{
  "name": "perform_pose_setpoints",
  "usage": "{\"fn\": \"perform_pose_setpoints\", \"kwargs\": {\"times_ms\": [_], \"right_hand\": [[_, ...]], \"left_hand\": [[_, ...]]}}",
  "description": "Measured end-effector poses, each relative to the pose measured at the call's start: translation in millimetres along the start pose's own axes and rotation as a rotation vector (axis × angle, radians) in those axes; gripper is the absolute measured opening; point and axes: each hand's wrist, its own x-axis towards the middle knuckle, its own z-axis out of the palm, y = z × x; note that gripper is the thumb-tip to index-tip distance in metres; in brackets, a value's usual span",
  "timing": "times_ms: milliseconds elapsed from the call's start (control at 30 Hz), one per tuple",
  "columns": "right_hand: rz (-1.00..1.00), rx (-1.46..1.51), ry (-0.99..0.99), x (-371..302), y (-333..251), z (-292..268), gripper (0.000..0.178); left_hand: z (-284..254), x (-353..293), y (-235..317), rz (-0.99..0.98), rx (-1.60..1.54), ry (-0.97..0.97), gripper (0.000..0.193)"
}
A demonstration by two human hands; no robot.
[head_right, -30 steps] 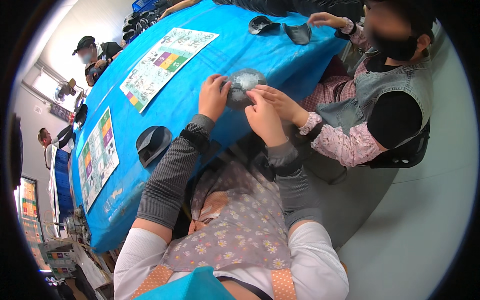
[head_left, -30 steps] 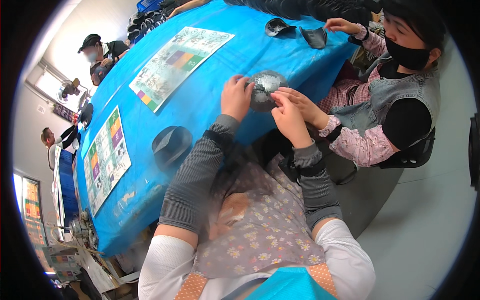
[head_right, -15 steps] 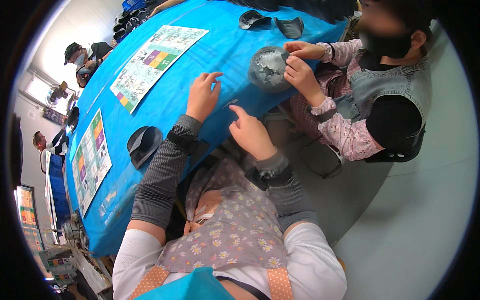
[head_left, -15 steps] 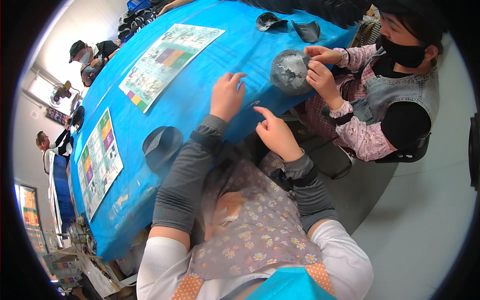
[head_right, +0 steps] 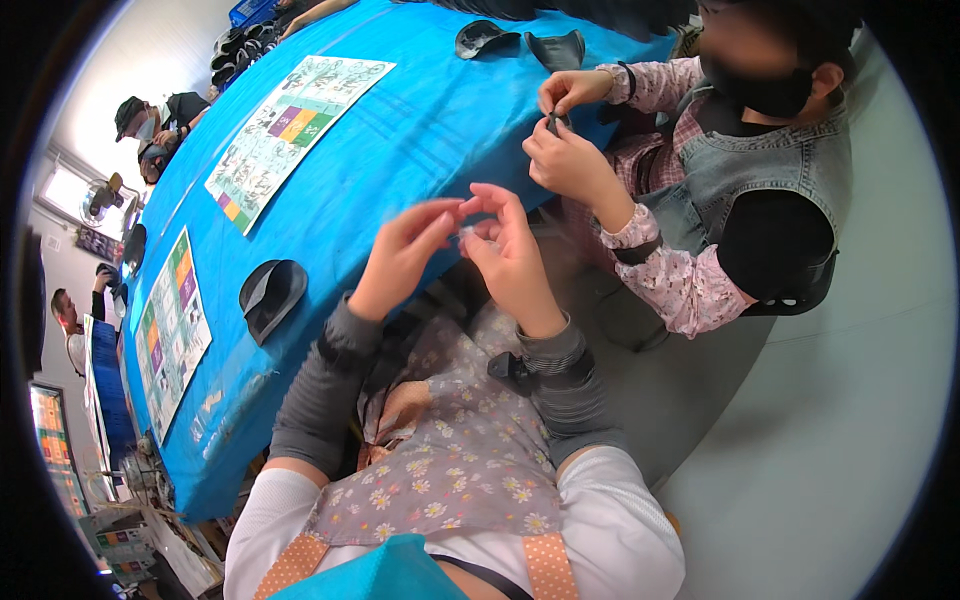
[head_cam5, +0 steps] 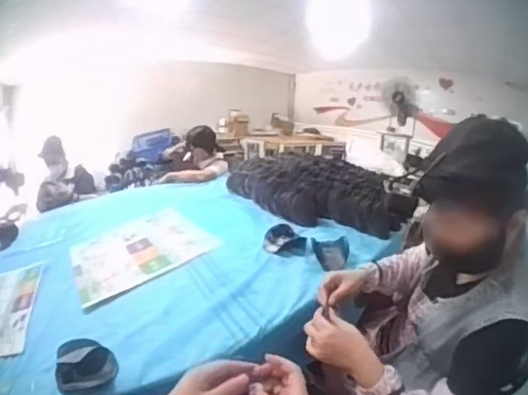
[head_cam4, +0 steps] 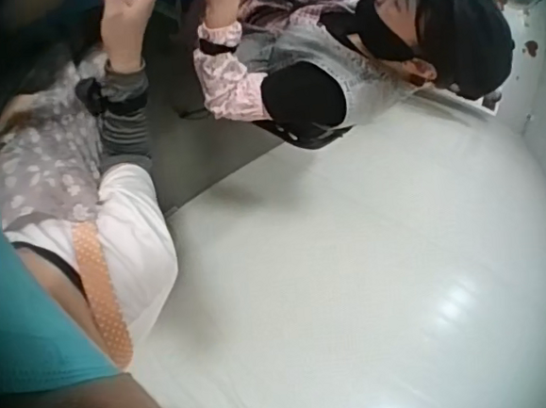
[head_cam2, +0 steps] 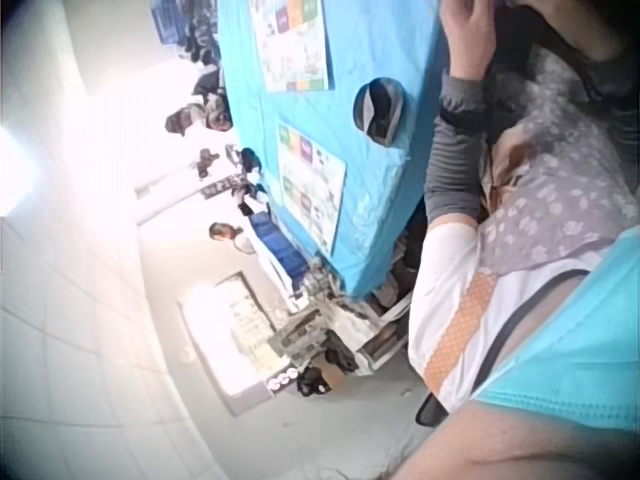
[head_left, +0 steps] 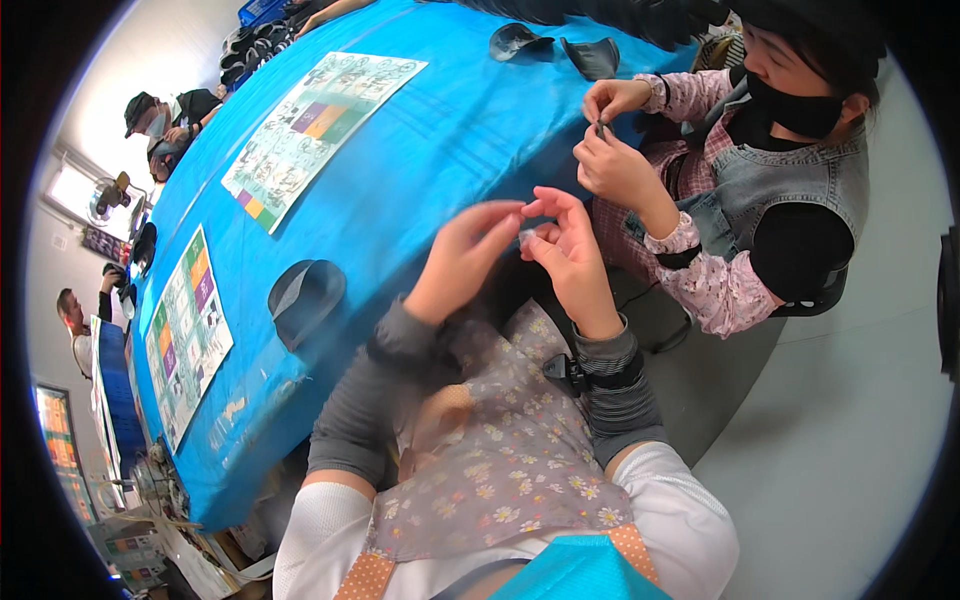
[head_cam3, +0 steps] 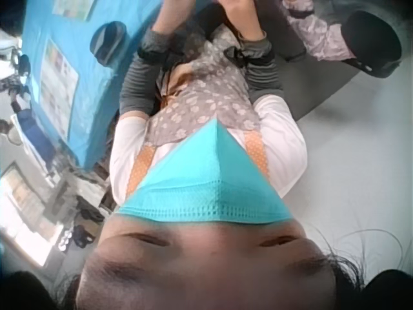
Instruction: The recorder applies adhesive or a treatment to small black shoe components at a manufacturing workstation.
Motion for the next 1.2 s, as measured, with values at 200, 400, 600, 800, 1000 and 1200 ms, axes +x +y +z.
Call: {"fn": "perform_pose_setpoints", "kwargs": {"times_ms": [200,400,600,800,1000,1200], "right_hand": [[0.061,0.389,-0.238,-11.5,-8.8,27.6,0.057],[0.305,0.709,-0.428,-14.1,-5.9,48.8,0.057],[0.538,1.164,-0.390,-11.0,10.2,63.6,0.053],[0.375,0.742,-0.249,-20.0,17.6,67.0,0.031],[0.154,0.350,-0.238,-29.6,17.1,81.6,0.012],[0.299,0.632,-0.159,-20.7,19.1,75.2,0.009]], "left_hand": [[-1.3,-58.9,9.6,-0.046,-0.248,0.136,0.039],[-24.3,-101.5,25.5,-0.053,-0.246,0.283,0.028],[-36.6,-125.8,30.8,-0.131,-0.184,0.530,0.019],[-39.1,-128.5,34.0,-0.026,-0.304,0.550,0.021],[-45.1,-135.1,30.0,-0.062,-0.295,0.497,0.019],[-48.3,-129.5,37.9,-0.185,-0.542,0.492,0.015]]}}
